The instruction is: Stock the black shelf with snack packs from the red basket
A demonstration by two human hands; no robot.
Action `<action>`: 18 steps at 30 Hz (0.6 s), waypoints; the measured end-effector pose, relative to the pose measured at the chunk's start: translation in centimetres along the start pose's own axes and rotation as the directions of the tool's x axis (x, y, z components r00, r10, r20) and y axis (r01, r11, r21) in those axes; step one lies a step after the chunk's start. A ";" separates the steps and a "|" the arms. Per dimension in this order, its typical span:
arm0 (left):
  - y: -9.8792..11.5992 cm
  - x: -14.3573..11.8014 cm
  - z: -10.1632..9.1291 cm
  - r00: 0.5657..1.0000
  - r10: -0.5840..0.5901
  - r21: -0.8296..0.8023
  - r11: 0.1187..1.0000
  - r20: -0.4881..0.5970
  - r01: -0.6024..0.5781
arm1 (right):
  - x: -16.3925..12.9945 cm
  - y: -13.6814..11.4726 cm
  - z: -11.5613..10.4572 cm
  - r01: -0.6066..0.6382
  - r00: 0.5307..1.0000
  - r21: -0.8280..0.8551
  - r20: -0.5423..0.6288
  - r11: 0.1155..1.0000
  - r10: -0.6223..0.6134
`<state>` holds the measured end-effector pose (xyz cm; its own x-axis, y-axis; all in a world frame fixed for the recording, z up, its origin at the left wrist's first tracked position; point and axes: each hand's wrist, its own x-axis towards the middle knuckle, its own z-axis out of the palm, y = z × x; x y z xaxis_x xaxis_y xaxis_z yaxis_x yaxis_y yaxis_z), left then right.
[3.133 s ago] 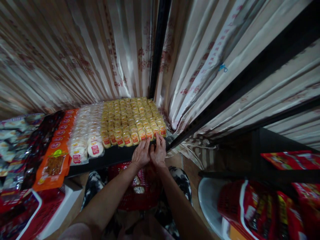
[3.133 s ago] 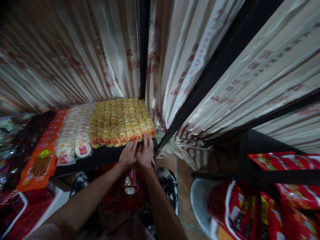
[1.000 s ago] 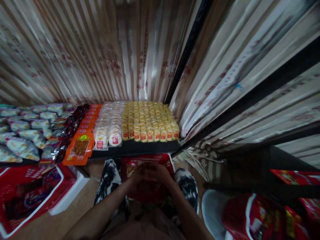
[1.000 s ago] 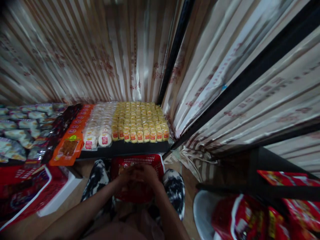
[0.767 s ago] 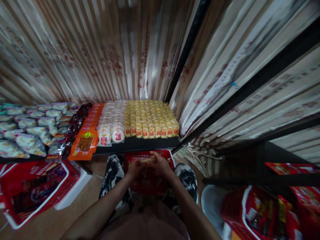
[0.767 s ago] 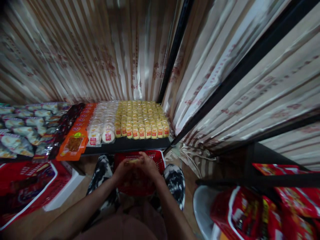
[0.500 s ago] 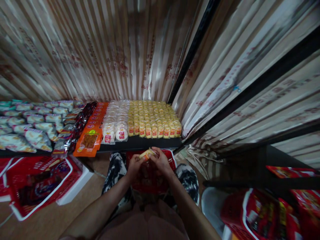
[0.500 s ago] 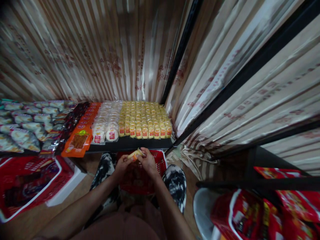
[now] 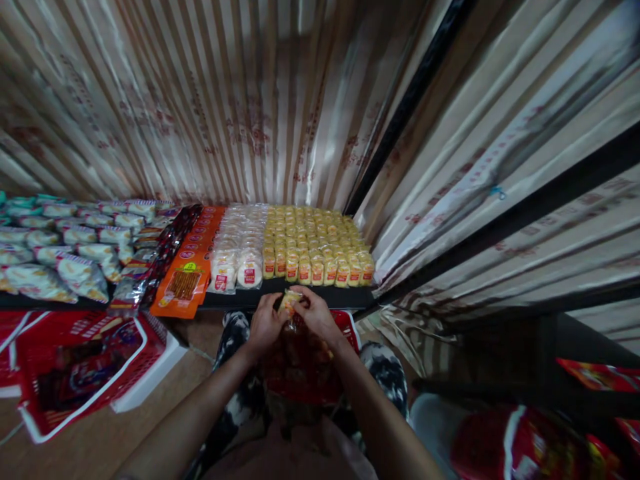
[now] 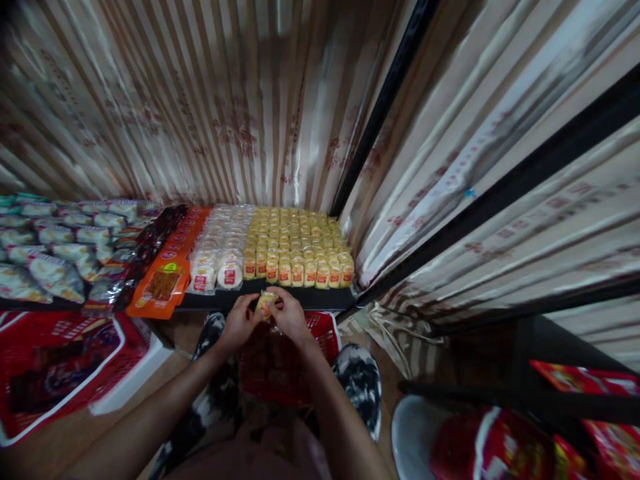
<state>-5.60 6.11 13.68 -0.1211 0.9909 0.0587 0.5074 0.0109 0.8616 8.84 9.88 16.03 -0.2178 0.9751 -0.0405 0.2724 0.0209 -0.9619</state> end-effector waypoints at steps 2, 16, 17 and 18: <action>0.1 1.0 -0.5 1.000 0.021 0.010 1.000 0.009 -0.021 | 0.8 -0.5 0.3 0.062 0.998 -0.049 0.023 0.997 -0.061; -0.6 6.5 -0.4 0.961 -0.179 -0.021 0.984 -0.209 0.179 | 3.9 3.1 1.7 0.260 0.947 -0.430 -0.063 0.865 -0.316; -0.5 6.7 -0.2 0.962 -0.161 -0.009 0.987 -0.220 0.163 | 3.9 3.5 1.7 0.267 0.944 -0.428 -0.066 0.864 -0.324; -0.5 6.9 0.0 0.963 -0.135 0.013 0.990 -0.235 0.142 | 3.9 3.9 1.8 0.276 0.941 -0.421 -0.067 0.864 -0.333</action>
<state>-6.69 12.99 13.68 -0.3855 0.9208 0.0587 0.4965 0.1534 0.8544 7.39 13.40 11.69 -0.2326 0.9251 0.3002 0.5697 0.3797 -0.7288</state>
